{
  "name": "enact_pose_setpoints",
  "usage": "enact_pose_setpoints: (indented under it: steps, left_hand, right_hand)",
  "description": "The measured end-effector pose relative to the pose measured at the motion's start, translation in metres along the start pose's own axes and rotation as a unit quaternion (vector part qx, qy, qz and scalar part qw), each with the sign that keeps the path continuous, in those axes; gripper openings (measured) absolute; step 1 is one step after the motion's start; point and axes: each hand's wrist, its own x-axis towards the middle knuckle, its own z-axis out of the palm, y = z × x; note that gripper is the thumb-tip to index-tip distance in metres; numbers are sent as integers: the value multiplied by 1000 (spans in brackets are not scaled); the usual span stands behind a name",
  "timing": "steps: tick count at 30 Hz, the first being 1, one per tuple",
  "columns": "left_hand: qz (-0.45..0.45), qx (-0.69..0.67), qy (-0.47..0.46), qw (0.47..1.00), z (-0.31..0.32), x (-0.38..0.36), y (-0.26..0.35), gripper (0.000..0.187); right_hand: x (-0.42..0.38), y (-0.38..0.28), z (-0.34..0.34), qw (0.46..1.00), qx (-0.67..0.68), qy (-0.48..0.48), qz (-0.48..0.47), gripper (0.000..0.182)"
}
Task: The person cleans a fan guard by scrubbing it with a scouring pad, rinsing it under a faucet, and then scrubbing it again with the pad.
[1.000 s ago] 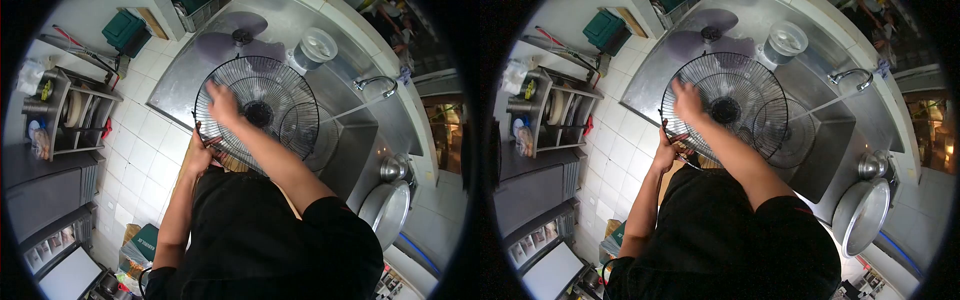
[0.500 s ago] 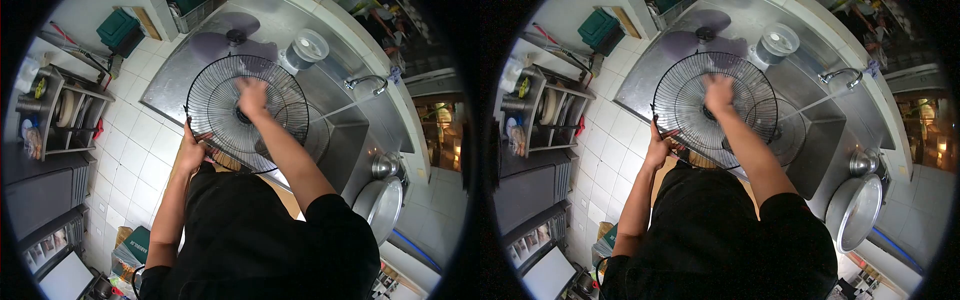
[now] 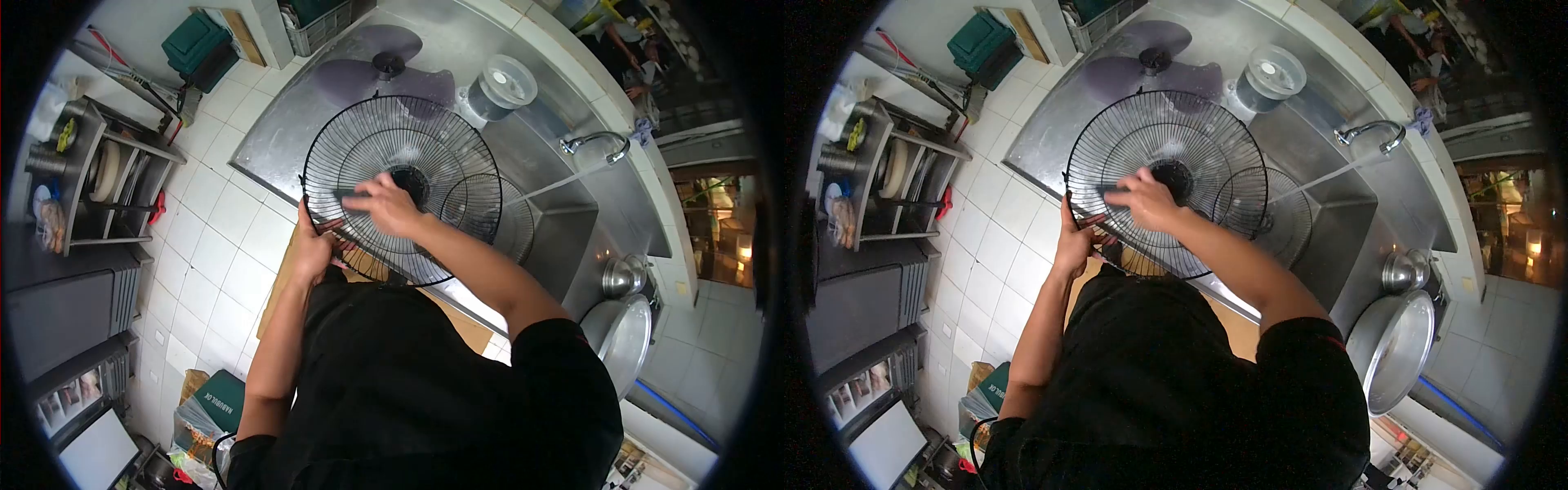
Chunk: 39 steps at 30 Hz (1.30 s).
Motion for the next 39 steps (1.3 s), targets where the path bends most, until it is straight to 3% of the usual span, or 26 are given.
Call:
enact_pose_setpoints:
  steps: [3, 5, 6, 7, 8, 9, 10, 11, 13, 15, 18, 19, 21, 23, 25, 26, 27, 29, 30, 31, 32, 33, 35, 37, 38, 39]
  left_hand:
    - [37, 25, -34, 998, -4, -3, 0, 100]
    - [30, 70, -28, 997, -13, -8, 2, 99]
    - [25, 114, -23, 993, -18, -9, 3, 99]
    - [27, 115, -21, 993, -22, -9, -1, 99]
    - [174, 312, 37, 933, -28, -12, -9, 98]
    - [309, 489, 91, 811, -32, -17, -15, 98]
    - [324, 471, 31, 820, -31, -29, -2, 101]
    - [324, 474, 31, 818, -28, -38, 9, 101]
    - [315, 664, -139, 664, -16, -52, 22, 98]
    - [331, 675, -164, 639, -3, -50, 17, 90]
    - [431, 728, -185, 500, -2, -27, -9, 49]
    - [432, 730, -184, 497, -7, -23, -17, 49]
    - [468, 659, -265, 526, -13, -17, -27, 39]
    - [532, 631, -253, 505, 7, -30, 4, 34]
    - [546, 542, -252, 587, 23, -41, 27, 21]
    - [563, 511, -234, 606, 31, -44, 41, 19]
    - [568, 509, -237, 602, 37, -47, 61, 19]
    - [600, 507, -113, 609, 48, -55, 99, 17]
    - [599, 467, -65, 647, 50, -55, 114, 17]
    - [594, 426, -18, 682, 53, -55, 127, 19]
    - [532, 339, 12, 776, 59, -56, 139, 24]
    - [456, 246, 42, 854, 64, -59, 150, 29]
    - [437, 202, 68, 874, 75, -62, 177, 34]
    - [419, 158, 96, 889, 81, -59, 191, 39]
    - [418, 162, 106, 887, 84, -56, 194, 41]
    - [417, 166, 115, 886, 86, -54, 197, 42]
  right_hand:
    - [0, 29, -68, 988, 36, -151, -1, 58]
    - [5, 55, -129, 992, 5, 33, 121, 55]
    - [4, 74, -157, 974, -10, 189, 126, 54]
    - [7, 109, -180, 939, -19, 264, 219, 55]
    - [8, 118, -212, 899, -130, 323, 267, 55]
    - [10, 138, -231, 864, -171, 326, 344, 55]
    - [14, 159, -245, 822, -210, 326, 417, 54]
    - [19, 176, -253, 821, -207, 328, 418, 54]
    - [29, 206, -261, 821, -223, 118, 512, 53]
    - [39, 231, -259, 832, -188, 84, 514, 52]
    - [55, 259, -256, 839, -157, 27, 520, 53]
    - [57, 258, -258, 836, -162, 3, 525, 55]
    - [56, 246, -259, 837, -158, 11, 523, 57]
    - [52, 256, -264, 836, -156, 20, 525, 60]
    - [47, 273, -275, 915, -49, -15, 400, 64]
    - [35, 257, -276, 895, 75, 131, 420, 63]
    - [27, 240, -283, 893, 72, 139, 421, 63]
    - [7, 216, -294, 838, 214, 378, 330, 57]
    - [-5, 187, -302, 836, 209, 385, 331, 57]
    - [-18, 149, -308, 791, 302, 434, 308, 56]
    - [-28, 119, -309, 736, 391, 479, 276, 56]
    - [-36, 100, -302, 735, 389, 485, 271, 56]
    - [-43, 68, -282, 696, 437, 539, 185, 69]
    - [-33, 45, -254, 681, 460, 555, 131, 59]
    - [-25, 35, -240, 712, 426, 550, 91, 53]
    - [-17, 36, -227, 810, 208, 547, 33, 52]
